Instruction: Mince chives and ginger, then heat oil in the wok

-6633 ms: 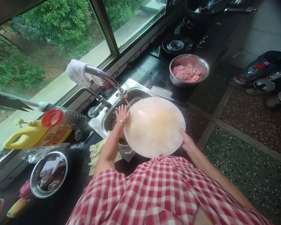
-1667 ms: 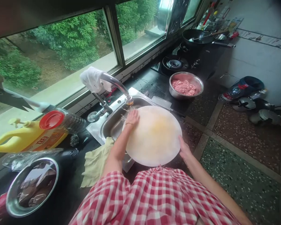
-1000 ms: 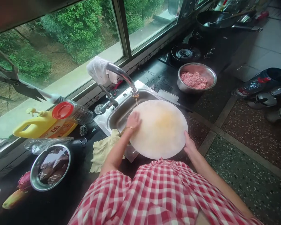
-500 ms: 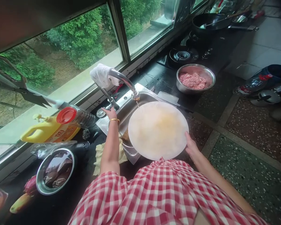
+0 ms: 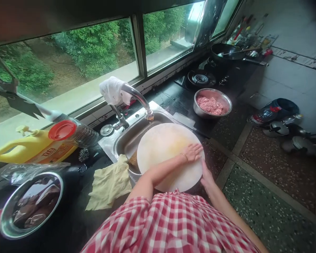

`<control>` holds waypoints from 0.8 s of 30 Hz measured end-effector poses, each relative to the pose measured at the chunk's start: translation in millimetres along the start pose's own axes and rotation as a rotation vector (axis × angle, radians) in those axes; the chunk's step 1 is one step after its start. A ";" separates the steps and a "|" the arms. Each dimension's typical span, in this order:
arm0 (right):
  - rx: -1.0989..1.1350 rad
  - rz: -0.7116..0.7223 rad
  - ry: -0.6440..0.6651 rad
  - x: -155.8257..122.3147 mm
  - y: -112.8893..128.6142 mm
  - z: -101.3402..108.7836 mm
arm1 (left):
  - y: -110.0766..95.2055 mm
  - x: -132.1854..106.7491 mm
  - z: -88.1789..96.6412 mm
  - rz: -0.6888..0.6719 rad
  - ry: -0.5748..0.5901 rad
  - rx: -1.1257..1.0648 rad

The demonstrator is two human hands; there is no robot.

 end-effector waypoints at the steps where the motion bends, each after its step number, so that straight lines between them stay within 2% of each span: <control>1: 0.010 0.005 -0.002 -0.6 0.5 0.2 | 20.1 8.8 8.1 0.048 0.005 0.016; 3: 0.032 0.009 -0.015 -1.9 1.1 0.7 | 74.1 8.0 31.1 0.214 0.001 0.057; 4: 0.041 0.008 -0.018 -2.6 1.2 0.5 | 104.6 -2.8 45.1 0.326 -0.021 0.088; 7: 0.055 0.005 -0.021 -3.5 0.3 -0.4 | 184.9 -67.6 89.7 0.622 -0.134 0.200; 9: 0.051 -0.008 -0.035 -3.2 -2.0 -0.5 | 216.0 -118.1 113.6 0.801 -0.181 0.243; 10: 0.047 -0.014 -0.041 -2.9 -3.5 -0.5 | 222.4 -139.8 122.2 0.916 -0.210 0.282; 11: 0.044 -0.018 -0.042 -2.6 -5.0 -0.5 | 220.6 -155.3 126.9 0.993 -0.242 0.325; 13: 0.038 -0.015 -0.029 -2.1 -7.3 -0.8 | 192.2 -163.8 119.0 1.004 -0.276 0.378; 15: 0.036 -0.004 -0.022 -1.5 -8.5 -0.5 | 134.8 -143.3 85.9 0.769 -0.225 0.314; 18: 0.031 0.000 -0.030 -0.3 -8.9 0.6 | 28.8 -98.0 23.4 0.285 -0.150 0.109; 19: 0.027 0.000 -0.029 0.1 -8.9 0.7 | 1.2 -87.4 8.9 0.155 -0.144 0.059; 20: 0.023 -0.001 -0.026 0.5 -8.8 0.7 | -15.4 -81.4 -0.5 0.104 -0.132 0.028; 21: 0.019 0.000 -0.025 0.9 -8.8 0.8 | -21.3 -80.2 -4.4 0.090 -0.111 0.008; 22: 0.018 0.004 -0.030 1.3 -8.8 1.1 | -15.8 -84.2 -2.6 0.113 -0.087 -0.002; 23: 0.019 0.010 -0.037 1.9 -9.0 1.6 | 0.5 -93.1 4.7 0.176 -0.066 0.000; 24: 0.022 0.015 -0.046 2.5 -9.3 2.3 | 25.2 -106.1 16.7 0.260 -0.050 0.009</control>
Point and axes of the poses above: each hand's wrist, its own x-axis towards the middle knuckle, its own z-axis out of the back of the hand, y = z × x, the point moved 4 cm from there along x, towards the middle knuckle, and after that the axes turned 11 degrees about -y, right-handed, at the moved point
